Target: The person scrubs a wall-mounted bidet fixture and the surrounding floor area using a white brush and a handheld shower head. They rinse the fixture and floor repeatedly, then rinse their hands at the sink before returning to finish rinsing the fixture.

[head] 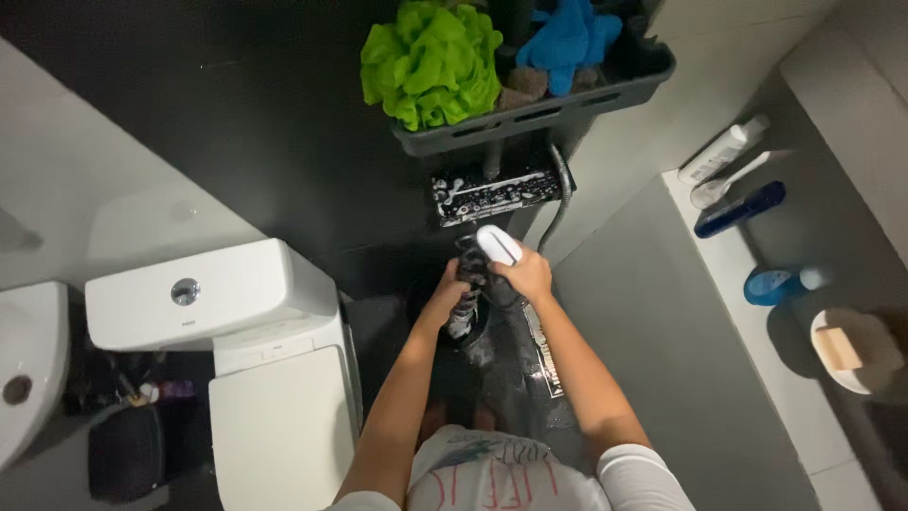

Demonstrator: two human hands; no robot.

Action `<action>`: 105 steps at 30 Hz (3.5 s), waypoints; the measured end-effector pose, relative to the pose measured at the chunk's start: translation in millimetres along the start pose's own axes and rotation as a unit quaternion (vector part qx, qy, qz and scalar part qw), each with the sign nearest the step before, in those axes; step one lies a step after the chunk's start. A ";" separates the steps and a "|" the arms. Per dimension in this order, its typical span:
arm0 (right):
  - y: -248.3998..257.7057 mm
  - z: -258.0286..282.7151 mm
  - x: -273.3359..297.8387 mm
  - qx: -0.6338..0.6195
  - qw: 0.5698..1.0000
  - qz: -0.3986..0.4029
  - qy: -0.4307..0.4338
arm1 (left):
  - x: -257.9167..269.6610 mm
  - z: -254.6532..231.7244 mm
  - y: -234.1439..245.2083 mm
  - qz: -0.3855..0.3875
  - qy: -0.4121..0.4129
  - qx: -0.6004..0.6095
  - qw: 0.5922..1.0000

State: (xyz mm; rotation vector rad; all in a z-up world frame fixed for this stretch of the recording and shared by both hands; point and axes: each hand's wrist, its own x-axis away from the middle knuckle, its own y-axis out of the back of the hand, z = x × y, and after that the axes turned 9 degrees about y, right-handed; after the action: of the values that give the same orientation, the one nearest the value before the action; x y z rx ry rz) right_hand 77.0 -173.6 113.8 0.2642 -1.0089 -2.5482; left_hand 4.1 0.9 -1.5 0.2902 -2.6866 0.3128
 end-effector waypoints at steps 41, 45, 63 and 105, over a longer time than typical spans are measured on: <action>-0.1 60.4 -1.6 0.441 0.854 -0.054 0.271 | 68.9 -35.6 -0.8 -0.150 -0.118 -0.481 0.856; 32.1 49.7 15.2 0.391 0.897 -0.072 0.195 | 68.5 -34.2 6.2 -0.151 -0.065 -0.485 0.859; -12.6 61.6 1.1 0.385 0.838 -0.090 0.377 | 63.9 -23.1 11.5 -0.162 -0.106 -0.479 0.856; -2.1 24.8 6.5 0.141 0.951 -0.010 0.275 | -31.4 -30.7 38.0 0.019 -0.101 -0.226 0.969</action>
State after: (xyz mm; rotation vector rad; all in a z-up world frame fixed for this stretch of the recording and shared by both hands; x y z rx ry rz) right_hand 62.7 -159.6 130.0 1.0006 -1.1271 -2.1370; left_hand 34.3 50.0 5.6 0.1365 -2.8649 -0.3375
